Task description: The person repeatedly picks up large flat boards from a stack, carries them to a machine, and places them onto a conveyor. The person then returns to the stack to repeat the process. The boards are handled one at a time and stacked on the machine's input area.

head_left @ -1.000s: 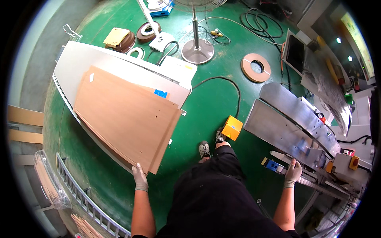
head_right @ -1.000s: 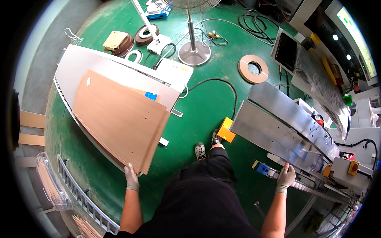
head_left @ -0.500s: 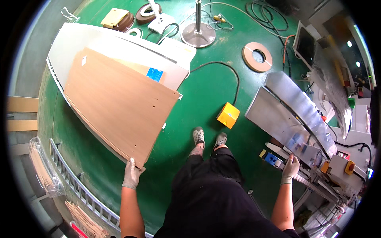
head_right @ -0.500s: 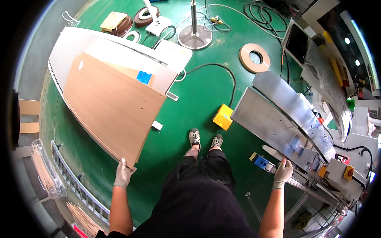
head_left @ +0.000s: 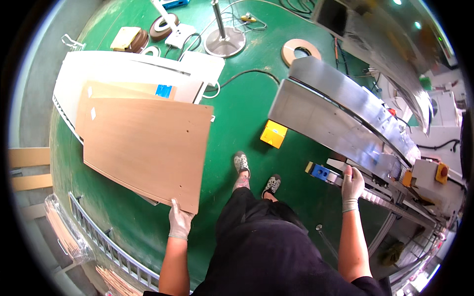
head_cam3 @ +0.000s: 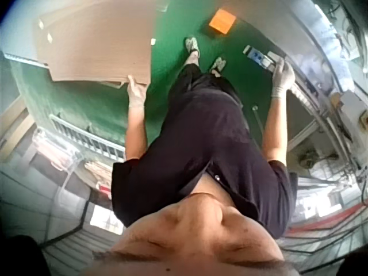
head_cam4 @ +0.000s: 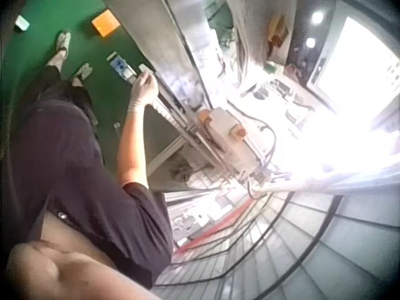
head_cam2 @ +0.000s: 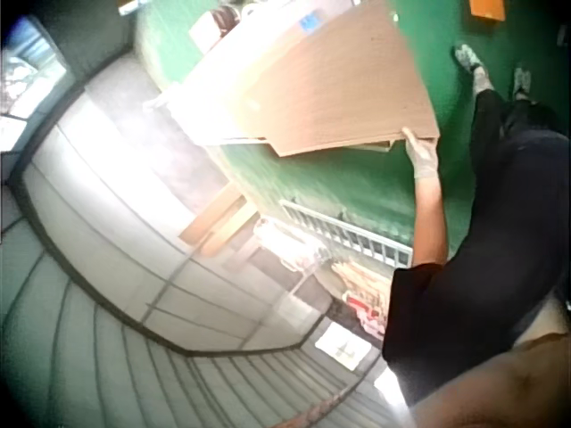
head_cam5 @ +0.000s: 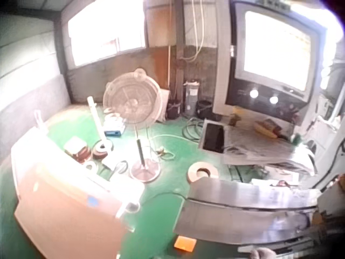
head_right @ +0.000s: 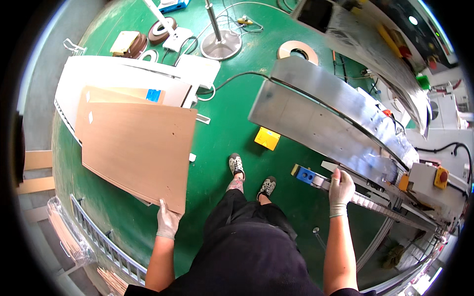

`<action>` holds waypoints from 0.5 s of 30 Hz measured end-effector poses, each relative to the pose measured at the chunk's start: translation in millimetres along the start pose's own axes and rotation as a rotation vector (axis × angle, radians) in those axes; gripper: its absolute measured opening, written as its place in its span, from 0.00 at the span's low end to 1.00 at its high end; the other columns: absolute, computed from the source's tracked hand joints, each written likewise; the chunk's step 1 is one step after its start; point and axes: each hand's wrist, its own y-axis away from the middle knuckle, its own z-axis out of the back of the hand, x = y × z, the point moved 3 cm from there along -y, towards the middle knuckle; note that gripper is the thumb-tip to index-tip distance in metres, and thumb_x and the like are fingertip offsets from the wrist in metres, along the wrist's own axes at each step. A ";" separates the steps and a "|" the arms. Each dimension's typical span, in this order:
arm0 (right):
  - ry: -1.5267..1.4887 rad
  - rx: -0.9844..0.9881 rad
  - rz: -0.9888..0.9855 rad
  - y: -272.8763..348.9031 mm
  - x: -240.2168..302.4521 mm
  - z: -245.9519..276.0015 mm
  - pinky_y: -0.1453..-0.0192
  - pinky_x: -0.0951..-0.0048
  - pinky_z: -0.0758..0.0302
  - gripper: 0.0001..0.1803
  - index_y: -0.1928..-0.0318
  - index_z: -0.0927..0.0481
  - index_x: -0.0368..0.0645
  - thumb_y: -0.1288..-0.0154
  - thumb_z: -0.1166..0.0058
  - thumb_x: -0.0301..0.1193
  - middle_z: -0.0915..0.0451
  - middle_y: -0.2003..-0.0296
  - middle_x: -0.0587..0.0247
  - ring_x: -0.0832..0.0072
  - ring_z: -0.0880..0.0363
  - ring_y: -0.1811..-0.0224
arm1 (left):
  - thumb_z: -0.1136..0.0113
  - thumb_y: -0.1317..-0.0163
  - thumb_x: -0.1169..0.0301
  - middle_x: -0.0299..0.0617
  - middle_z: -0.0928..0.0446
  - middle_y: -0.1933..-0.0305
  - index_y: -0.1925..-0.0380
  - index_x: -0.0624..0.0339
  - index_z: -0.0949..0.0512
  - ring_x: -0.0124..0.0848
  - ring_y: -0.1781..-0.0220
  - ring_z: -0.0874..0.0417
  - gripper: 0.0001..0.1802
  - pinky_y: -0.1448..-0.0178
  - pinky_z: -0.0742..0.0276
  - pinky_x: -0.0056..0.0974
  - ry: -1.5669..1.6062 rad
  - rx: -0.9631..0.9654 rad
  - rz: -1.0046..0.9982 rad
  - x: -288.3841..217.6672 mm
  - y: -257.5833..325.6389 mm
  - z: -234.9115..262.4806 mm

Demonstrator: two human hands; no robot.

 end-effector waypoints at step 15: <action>-0.335 0.773 0.486 118.3 50.6 66.1 0.43 0.61 0.19 0.12 0.53 0.14 0.38 0.35 0.36 0.30 0.13 0.57 0.51 0.54 0.14 0.51 | 0.37 0.26 0.63 0.46 0.15 0.62 0.57 0.62 0.17 0.41 0.58 0.13 0.13 0.50 0.17 0.44 -0.997 0.456 -0.374 13.7 77.2 -36.3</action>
